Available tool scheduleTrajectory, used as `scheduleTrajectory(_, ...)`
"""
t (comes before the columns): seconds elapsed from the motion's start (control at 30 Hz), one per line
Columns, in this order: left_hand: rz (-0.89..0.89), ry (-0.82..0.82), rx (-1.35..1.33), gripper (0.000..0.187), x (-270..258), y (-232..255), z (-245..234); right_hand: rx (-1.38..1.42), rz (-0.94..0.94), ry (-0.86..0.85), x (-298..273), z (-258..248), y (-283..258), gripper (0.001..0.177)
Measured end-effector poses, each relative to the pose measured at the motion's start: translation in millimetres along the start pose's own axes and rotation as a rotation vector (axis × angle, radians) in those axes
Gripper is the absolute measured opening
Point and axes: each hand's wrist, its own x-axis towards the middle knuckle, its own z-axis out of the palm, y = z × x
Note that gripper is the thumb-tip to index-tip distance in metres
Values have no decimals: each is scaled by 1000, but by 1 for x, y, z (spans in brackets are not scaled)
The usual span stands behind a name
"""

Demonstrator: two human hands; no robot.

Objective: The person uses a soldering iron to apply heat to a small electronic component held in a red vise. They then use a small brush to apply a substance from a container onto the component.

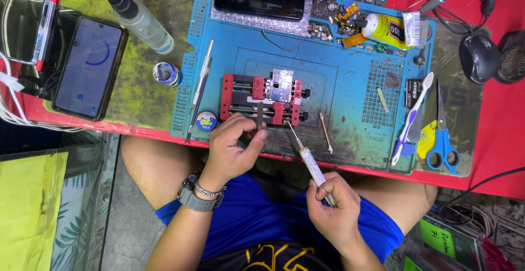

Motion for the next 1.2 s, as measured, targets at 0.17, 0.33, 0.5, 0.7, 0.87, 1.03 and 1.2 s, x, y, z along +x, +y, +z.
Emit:
scheduleTrajectory(0.17, 7, 8, 2, 18, 0, 0, 1, 8, 7, -7, 0, 0, -2, 34)
scheduleTrajectory(0.33, 3, 4, 0, 16, -1, 0, 1, 9, 12, -5, -1, -1, -2, 34)
scheduleTrajectory(0.5, 6, 9, 13, 14, -2, -2, 1, 17, 28, -15, 0, -1, -5, 33)
scheduleTrajectory(0.7, 12, 12, 7, 14, -2, -3, 2, 33, 26, -6, 1, -2, -7, 33)
scheduleTrajectory(0.87, 16, 10, 3, 16, -1, -1, 2, 36, 32, 0, 1, 1, -4, 33)
scheduleTrajectory(1.03, 14, 10, -1, 15, -1, -2, 2, 22, 27, -4, 2, 0, -5, 33)
scheduleTrajectory(1.2, 6, 11, 12, 17, -1, 0, 1, 17, 10, -5, 3, -1, -7, 33)
